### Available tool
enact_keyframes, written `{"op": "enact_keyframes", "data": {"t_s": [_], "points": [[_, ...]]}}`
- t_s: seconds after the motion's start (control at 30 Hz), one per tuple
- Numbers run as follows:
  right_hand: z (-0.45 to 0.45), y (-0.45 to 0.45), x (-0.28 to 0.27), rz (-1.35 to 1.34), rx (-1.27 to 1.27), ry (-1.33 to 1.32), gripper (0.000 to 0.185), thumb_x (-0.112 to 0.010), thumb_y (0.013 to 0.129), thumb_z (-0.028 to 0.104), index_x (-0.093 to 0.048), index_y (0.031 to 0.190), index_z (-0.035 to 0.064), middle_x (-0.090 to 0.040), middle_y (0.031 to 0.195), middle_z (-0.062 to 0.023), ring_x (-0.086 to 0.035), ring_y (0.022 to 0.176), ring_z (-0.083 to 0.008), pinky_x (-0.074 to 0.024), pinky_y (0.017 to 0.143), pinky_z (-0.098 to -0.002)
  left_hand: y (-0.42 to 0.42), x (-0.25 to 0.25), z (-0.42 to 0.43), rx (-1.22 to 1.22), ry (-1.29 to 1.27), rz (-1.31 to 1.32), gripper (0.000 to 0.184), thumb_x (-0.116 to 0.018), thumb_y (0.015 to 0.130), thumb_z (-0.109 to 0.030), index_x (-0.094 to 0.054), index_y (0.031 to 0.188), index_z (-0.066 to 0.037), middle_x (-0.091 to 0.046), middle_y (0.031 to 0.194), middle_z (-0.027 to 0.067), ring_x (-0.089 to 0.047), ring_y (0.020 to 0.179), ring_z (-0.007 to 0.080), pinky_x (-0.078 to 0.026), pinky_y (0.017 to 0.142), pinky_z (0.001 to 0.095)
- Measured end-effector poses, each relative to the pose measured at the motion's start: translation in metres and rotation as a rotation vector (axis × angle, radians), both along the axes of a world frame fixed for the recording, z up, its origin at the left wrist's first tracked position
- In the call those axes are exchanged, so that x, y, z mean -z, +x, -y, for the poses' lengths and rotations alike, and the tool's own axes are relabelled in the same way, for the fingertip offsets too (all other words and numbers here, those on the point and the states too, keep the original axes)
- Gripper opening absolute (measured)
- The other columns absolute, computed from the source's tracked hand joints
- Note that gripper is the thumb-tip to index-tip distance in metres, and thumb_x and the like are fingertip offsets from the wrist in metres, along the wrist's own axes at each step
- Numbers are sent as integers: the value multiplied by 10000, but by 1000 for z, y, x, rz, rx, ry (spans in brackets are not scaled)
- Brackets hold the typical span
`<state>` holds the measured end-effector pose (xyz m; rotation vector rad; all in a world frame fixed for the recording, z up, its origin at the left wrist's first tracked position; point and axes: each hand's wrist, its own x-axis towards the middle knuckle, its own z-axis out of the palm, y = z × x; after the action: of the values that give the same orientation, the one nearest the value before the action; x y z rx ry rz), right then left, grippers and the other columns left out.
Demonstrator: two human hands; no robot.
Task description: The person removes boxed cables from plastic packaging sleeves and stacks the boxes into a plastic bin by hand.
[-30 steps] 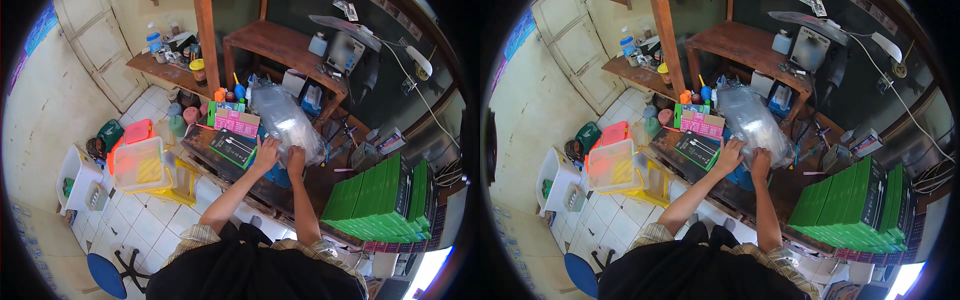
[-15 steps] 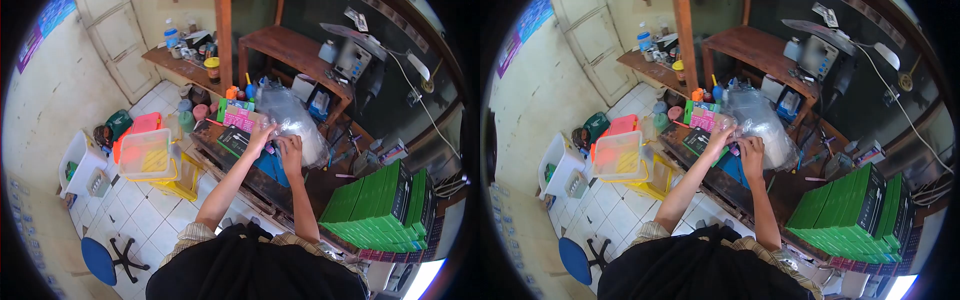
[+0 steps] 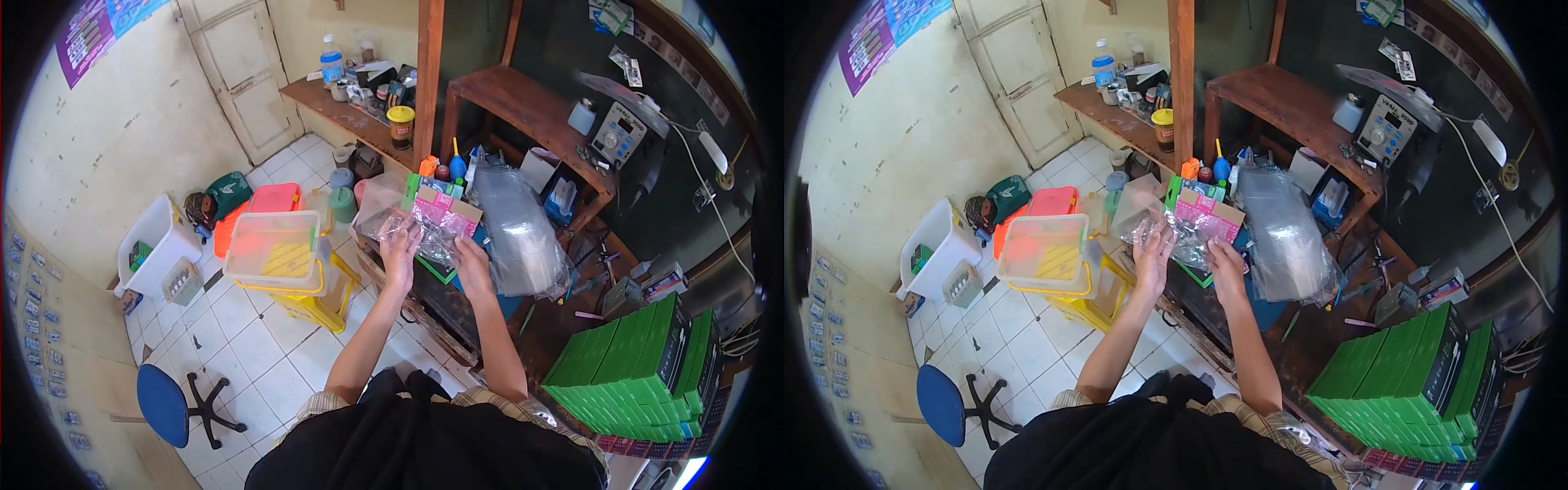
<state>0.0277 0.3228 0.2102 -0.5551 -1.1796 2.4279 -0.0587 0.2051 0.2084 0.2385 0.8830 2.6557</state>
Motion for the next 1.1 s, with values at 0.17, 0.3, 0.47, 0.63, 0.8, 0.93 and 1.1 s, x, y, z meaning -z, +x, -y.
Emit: {"op": "enact_keyframes", "data": {"t_s": [0.17,0.3,0.47,0.63,0.8,0.93,1.1], "points": [[-9,-24,6,50,61,372,145,-570,850,121,-596,950,20,-606,843,-7,-548,760,-80,-413,689,-210,-7,33,26,-104,-62,54,719,-557,841,-112,-48,1346,-63,-356,1301,217,-393,1195,305,-305,1023,412],[-14,-30,-9,37,50,806,112,-551,847,72,-616,890,-8,-619,779,-19,-561,692,-88,-436,629,-229,-16,20,40,-724,-765,34,889,-681,744,-210,-66,1340,29,-137,1363,216,-132,1284,312,-143,1060,406],[-15,-27,-32,4,43,1202,102,-547,805,31,-605,882,-4,-604,782,-125,-597,704,-204,-448,640,-287,-40,-34,39,-733,-958,-824,667,-658,727,-149,-317,1286,-20,-319,1299,173,-274,1234,303,-201,1034,405],[-15,-22,-41,-136,-31,1459,76,-531,798,10,-578,856,-3,-574,784,-143,-591,736,-275,-450,651,-349,-48,-66,16,38,-771,-1309,361,-641,747,-111,-550,1095,-80,-550,1054,80,-490,1058,230,-402,872,322],[-14,-10,-53,-21,-28,1239,103,-562,772,1,-541,872,-7,-570,792,-154,-590,703,-259,-443,622,-343,-50,-62,11,-3,-843,-1410,131,-648,746,-102,-604,845,-28,-592,804,60,-582,737,195,-451,648,285],[-12,-14,-59,-32,-25,1356,117,-586,757,16,-551,868,4,-562,816,-130,-546,783,-253,-422,701,-330,-53,-58,23,10,-915,-1330,139,-655,748,-120,-584,807,-15,-566,734,74,-562,641,195,-444,586,289],[4,-32,-60,-265,-46,1421,98,-616,756,55,-578,844,36,-529,810,-69,-498,857,-218,-391,735,-318,-59,-58,47,7,-1013,-1221,162,-652,769,-131,-547,770,-7,-512,702,57,-504,608,161,-419,569,273]]}}
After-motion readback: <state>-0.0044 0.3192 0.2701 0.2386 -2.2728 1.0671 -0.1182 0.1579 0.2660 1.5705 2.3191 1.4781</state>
